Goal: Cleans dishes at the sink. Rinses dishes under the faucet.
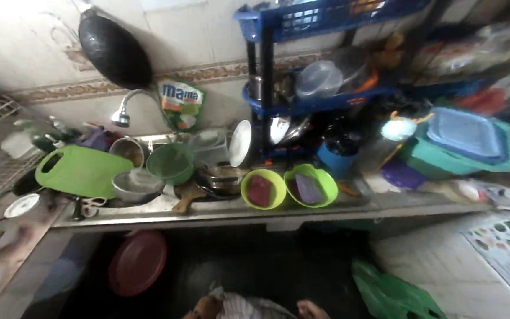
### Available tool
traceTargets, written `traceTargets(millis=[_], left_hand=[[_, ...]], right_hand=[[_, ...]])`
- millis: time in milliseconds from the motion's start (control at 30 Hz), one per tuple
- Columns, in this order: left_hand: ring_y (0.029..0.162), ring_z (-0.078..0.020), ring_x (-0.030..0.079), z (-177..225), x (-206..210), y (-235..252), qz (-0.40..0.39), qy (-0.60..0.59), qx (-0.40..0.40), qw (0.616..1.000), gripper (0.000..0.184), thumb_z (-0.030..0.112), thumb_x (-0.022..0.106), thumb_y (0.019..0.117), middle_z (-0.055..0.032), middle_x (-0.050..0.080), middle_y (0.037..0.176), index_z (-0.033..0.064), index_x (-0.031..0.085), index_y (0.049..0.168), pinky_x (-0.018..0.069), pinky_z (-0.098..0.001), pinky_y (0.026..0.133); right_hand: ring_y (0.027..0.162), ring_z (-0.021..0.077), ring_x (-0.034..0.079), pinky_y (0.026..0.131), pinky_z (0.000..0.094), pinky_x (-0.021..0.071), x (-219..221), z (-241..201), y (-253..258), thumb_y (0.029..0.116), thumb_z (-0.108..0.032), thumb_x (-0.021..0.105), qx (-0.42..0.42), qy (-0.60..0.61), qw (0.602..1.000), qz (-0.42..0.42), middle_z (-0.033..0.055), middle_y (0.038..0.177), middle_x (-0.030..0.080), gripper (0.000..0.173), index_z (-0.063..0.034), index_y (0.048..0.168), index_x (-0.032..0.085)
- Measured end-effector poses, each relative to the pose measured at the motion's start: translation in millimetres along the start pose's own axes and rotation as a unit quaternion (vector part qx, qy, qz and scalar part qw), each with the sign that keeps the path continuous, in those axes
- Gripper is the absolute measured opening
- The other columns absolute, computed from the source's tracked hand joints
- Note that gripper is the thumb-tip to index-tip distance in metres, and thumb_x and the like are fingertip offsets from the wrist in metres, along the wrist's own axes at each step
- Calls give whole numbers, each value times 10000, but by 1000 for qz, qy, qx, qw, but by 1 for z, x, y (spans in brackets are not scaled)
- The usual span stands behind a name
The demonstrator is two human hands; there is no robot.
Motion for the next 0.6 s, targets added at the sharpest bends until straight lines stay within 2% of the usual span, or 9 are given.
traceTargets(millis=[133,233,300,367,400,433,500,533,600], left_hand=[[1314,-400,555,-37,-28,-10,26,-32,-9,999,435,296,532,1071,-272,601,1362,-23,588,1362,388,-530,1139],[1322,-392,553,-78,-58,-16,64,-71,-3,995,408,235,531,1072,-267,595,1377,-20,572,1388,385,-521,1150],[1322,-407,551,-114,-75,-17,95,-98,-11,991,400,207,526,1072,-279,591,1377,-36,566,1387,385,-533,1150],[1354,-391,525,-152,-90,-19,96,-99,-42,990,428,245,510,1081,-261,568,1416,-27,545,1409,369,-533,1165],[1345,-392,533,-168,-98,-21,114,-79,-29,990,444,270,499,1085,-262,575,1405,-34,544,1406,381,-530,1155],[1198,-441,631,-190,-105,-15,221,-71,32,972,425,269,559,1048,-303,660,1246,-76,635,1284,473,-566,1056],[1303,-424,562,-230,-116,-1,161,-104,-18,981,445,281,553,1061,-285,611,1347,-48,589,1359,395,-559,1127],[1330,-407,543,-257,-117,14,135,-110,-49,984,455,297,547,1063,-266,595,1379,-22,575,1386,385,-557,1145],[1298,-389,577,-307,-119,48,139,-94,-78,983,468,356,555,1041,-237,626,1350,22,607,1365,429,-565,1122]], right_hand=[[1155,363,663,1047,498,495,19,-42,21,1043,-130,572,20,-15,1000,0,260,1235,678,327,53,1308,633],[1059,321,692,939,470,559,38,-78,40,1088,-171,505,69,51,996,22,225,1222,668,322,17,1328,609],[988,289,700,850,437,583,38,-110,44,1115,-208,444,59,140,982,113,210,1203,660,347,19,1330,594],[970,286,709,816,424,605,28,-147,42,1121,-232,406,0,216,946,243,231,1214,642,393,48,1346,566],[964,285,707,809,423,609,20,-165,41,1119,-245,395,-31,236,924,298,239,1216,629,416,61,1357,546],[953,276,705,798,418,613,12,-183,41,1119,-262,390,-54,258,902,342,237,1215,614,433,65,1372,521],[926,257,695,766,399,612,-3,-215,40,1121,-276,386,-69,305,865,392,226,1208,578,446,59,1405,467],[917,252,687,749,391,607,-7,-228,42,1123,-280,386,-64,328,853,401,217,1209,561,447,45,1426,441],[909,265,678,728,396,598,-15,-248,52,1124,-304,398,-41,362,843,397,214,1244,534,463,2,1472,387]])
Point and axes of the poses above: each hand's wrist, its own y-axis towards the middle knuckle, its own x-axis out of the palm, z = x × y, the point moved 8 cm from there along y, towards the middle knuckle
